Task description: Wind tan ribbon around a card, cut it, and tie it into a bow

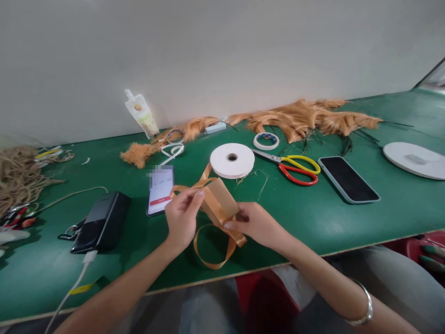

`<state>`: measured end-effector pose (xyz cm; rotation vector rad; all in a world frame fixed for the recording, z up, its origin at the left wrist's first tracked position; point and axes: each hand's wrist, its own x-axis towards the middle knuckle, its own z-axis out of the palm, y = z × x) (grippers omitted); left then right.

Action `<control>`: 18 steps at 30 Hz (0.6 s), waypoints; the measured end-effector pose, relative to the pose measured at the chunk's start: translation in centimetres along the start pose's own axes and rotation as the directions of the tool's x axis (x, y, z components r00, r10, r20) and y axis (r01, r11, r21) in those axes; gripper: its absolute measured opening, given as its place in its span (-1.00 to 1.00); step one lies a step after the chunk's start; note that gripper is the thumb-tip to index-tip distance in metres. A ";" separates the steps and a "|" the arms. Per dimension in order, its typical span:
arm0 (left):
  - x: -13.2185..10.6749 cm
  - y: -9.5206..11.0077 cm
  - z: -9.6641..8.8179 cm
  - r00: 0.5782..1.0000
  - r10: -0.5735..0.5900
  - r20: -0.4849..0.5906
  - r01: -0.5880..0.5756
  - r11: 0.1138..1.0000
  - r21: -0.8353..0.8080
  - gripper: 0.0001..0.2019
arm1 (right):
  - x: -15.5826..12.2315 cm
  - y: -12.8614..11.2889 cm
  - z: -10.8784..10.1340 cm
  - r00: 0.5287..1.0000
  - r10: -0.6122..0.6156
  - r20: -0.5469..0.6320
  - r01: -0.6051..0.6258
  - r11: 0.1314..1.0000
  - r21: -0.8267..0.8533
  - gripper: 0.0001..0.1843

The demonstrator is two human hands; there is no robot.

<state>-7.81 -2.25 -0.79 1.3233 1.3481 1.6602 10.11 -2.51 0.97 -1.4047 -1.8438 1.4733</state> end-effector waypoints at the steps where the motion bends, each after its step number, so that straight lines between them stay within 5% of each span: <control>1: 0.1 0.0 0.0 1.000 -0.013 -0.006 0.013 1.000 -0.018 -0.83 | 0.1 0.0 0.0 1.000 0.014 0.016 -0.015 0.999 0.037 -0.81; 9: 0.8 0.9 0.4 0.973 -0.212 -0.087 0.186 0.952 -0.245 -0.83 | 0.0 -0.6 -0.2 0.990 0.078 0.115 -0.098 0.980 0.175 -0.87; 18: 0.4 1.9 1.0 0.893 -0.422 0.157 0.450 0.817 -0.360 -0.82 | 0.0 -0.6 0.0 0.989 -0.052 0.141 -0.026 0.864 0.503 -0.79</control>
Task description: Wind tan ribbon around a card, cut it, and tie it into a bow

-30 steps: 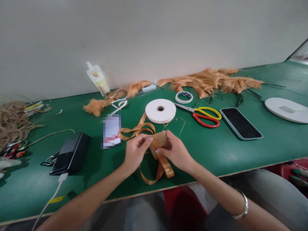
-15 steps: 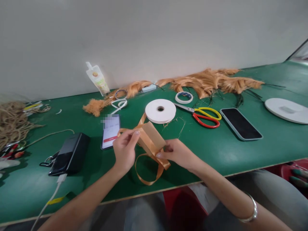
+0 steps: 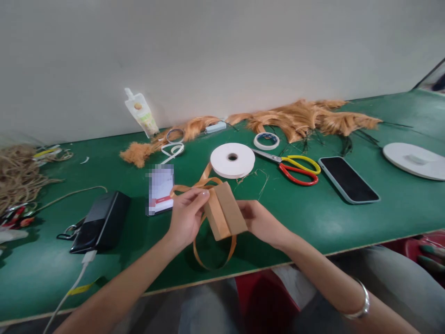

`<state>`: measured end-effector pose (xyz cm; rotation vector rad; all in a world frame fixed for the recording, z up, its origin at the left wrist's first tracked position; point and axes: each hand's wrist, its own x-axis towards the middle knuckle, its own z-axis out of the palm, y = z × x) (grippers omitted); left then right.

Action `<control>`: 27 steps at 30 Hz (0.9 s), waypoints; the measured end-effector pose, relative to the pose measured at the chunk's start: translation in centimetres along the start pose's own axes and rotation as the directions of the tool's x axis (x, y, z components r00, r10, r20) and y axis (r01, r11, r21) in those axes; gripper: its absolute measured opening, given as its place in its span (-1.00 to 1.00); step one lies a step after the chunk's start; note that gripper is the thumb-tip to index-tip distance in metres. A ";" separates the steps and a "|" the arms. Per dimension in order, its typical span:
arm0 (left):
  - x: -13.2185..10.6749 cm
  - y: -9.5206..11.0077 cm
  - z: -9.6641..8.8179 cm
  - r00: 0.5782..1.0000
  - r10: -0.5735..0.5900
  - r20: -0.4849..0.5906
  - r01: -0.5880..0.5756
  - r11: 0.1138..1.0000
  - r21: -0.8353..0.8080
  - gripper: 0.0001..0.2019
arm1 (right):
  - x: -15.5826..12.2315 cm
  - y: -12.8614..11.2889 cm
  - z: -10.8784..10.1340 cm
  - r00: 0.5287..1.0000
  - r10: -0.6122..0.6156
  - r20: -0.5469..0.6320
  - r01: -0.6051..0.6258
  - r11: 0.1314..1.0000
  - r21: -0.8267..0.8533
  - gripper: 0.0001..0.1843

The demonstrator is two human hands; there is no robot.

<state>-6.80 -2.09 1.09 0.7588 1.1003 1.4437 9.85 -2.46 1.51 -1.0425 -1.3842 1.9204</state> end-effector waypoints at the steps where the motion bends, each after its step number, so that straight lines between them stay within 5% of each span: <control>1: -0.1 -0.1 0.0 0.999 -0.033 0.024 0.033 0.999 0.017 -0.82 | -0.1 -0.2 0.1 1.000 -0.008 -0.003 0.008 1.000 0.017 -0.78; 14: -0.4 0.0 -0.5 0.910 -0.155 0.385 -0.065 0.863 0.501 -0.83 | 0.3 0.3 -1.2 0.981 0.117 -0.155 -0.073 0.962 0.263 -0.75; 17: -0.6 0.1 -0.2 0.897 -0.167 0.409 -0.115 0.805 0.582 -0.81 | 0.2 0.1 -1.5 0.985 0.085 -0.153 -0.059 0.984 0.168 -0.63; 27: -0.6 -0.3 0.0 0.863 -0.082 0.498 -0.287 0.733 0.617 -0.82 | 0.0 0.0 -0.9 0.984 -0.117 -0.134 0.092 0.979 -0.182 -0.82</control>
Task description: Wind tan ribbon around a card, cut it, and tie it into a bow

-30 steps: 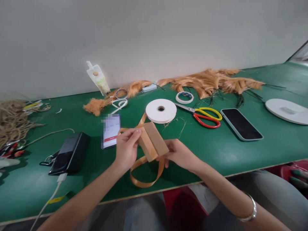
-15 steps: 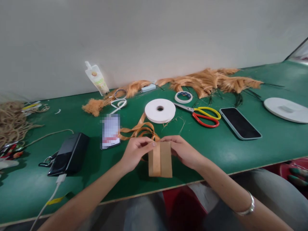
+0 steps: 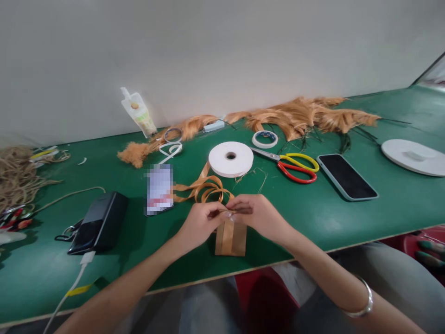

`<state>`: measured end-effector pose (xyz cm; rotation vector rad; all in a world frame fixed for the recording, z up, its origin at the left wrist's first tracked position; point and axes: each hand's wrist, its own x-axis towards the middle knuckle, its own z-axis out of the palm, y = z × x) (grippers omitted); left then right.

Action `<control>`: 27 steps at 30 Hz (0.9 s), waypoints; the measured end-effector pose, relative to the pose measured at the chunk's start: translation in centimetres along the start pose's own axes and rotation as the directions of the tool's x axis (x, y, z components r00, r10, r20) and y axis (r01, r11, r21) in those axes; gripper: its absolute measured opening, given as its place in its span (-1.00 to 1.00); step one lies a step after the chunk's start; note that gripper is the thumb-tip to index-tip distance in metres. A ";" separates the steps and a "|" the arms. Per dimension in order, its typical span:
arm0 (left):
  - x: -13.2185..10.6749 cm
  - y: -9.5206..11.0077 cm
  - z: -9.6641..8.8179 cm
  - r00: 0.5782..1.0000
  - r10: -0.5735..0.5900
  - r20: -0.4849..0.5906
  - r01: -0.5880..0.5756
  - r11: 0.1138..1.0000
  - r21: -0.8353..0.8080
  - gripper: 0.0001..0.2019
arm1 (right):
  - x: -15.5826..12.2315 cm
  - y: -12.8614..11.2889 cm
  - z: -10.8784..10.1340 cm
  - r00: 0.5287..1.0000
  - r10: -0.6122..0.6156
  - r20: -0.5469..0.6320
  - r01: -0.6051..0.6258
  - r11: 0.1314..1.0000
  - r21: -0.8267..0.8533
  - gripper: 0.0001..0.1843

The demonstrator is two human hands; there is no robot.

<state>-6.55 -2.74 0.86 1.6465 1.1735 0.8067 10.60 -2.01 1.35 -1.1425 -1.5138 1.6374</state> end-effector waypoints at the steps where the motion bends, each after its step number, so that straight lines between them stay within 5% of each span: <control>1: -0.1 -0.1 0.0 1.000 -0.007 -0.001 0.007 1.000 0.008 -0.81 | 0.0 0.0 0.1 1.000 -0.014 -0.011 0.013 1.000 -0.017 -0.83; 6: -0.3 -0.5 0.4 0.989 -0.148 -0.031 0.144 0.984 -0.106 -0.81 | 0.0 -0.1 0.2 0.999 -0.025 -0.037 0.024 0.999 -0.030 -0.79; 10: -0.2 -0.4 0.6 0.970 -0.241 0.002 0.233 0.936 -0.262 -0.59 | 0.1 -0.1 0.2 0.999 -0.007 -0.046 0.006 1.000 -0.004 -0.75; 27: -0.5 -0.7 1.3 0.984 -0.152 -0.091 0.131 0.970 -0.203 -0.72 | 0.2 0.1 0.4 0.989 -0.002 -0.145 0.015 0.995 0.094 -0.81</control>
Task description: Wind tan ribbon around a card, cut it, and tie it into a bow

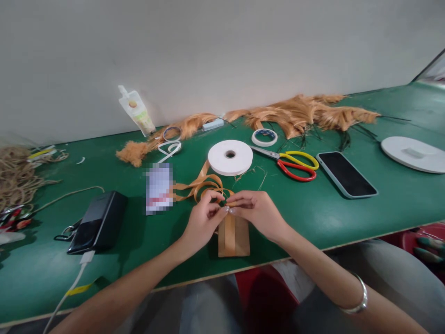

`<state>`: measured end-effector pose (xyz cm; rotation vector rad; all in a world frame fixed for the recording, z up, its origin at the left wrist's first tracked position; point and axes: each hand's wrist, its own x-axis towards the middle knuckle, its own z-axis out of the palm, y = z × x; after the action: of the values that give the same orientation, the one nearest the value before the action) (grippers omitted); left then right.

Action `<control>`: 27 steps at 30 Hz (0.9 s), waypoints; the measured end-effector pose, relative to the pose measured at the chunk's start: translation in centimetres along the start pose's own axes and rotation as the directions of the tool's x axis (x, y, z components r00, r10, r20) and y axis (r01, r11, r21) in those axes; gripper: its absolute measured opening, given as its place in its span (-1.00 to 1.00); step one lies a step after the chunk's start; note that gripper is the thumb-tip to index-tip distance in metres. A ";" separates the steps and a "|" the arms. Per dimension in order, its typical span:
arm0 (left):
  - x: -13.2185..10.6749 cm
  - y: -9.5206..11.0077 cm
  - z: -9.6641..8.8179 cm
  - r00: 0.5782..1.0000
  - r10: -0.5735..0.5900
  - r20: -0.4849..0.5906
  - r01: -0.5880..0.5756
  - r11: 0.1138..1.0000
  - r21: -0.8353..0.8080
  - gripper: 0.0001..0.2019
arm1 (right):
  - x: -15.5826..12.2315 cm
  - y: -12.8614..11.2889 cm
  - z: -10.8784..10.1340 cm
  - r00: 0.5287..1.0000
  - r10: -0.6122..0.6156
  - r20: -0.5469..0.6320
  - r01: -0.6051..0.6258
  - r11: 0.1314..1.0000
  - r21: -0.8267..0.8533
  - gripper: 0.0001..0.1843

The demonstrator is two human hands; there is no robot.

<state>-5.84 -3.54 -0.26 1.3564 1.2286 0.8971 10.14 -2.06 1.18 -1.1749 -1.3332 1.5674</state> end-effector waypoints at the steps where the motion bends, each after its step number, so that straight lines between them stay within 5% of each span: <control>1: 0.0 0.0 0.0 1.000 0.004 -0.001 -0.004 1.000 0.007 -0.73 | 0.0 0.0 0.0 1.000 0.004 -0.004 -0.004 1.000 0.000 -0.81; 10: -0.2 -0.4 -0.1 0.991 0.121 -0.049 -0.113 0.982 0.149 -0.83 | -0.1 0.1 0.2 1.000 0.021 -0.016 -0.021 0.999 0.037 -0.80; 14: -0.4 -0.7 -0.6 0.954 0.298 -0.025 -0.272 0.901 0.337 -0.84 | -0.1 -0.1 0.0 0.997 0.058 -0.048 -0.052 0.991 0.120 -0.78; 16: -0.3 -0.8 -0.9 0.893 0.450 0.008 -0.407 0.798 0.444 -0.79 | 0.0 -0.1 -0.3 0.994 0.087 -0.070 -0.072 0.978 0.193 -0.77; 22: 0.2 -0.7 -1.1 0.586 0.803 0.110 -0.665 0.400 0.631 -0.78 | 0.2 0.0 -0.8 0.981 0.191 -0.023 -0.168 0.908 0.385 -0.74; 27: 0.4 -0.6 -1.2 0.469 0.868 0.161 -0.727 0.276 0.629 -0.80 | 0.1 0.1 -0.5 0.971 0.235 0.032 -0.225 0.871 0.437 -0.74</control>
<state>-7.00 -2.99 -0.66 2.6633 0.9534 1.4369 10.61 -1.87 1.07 -1.0841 -0.7775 1.8955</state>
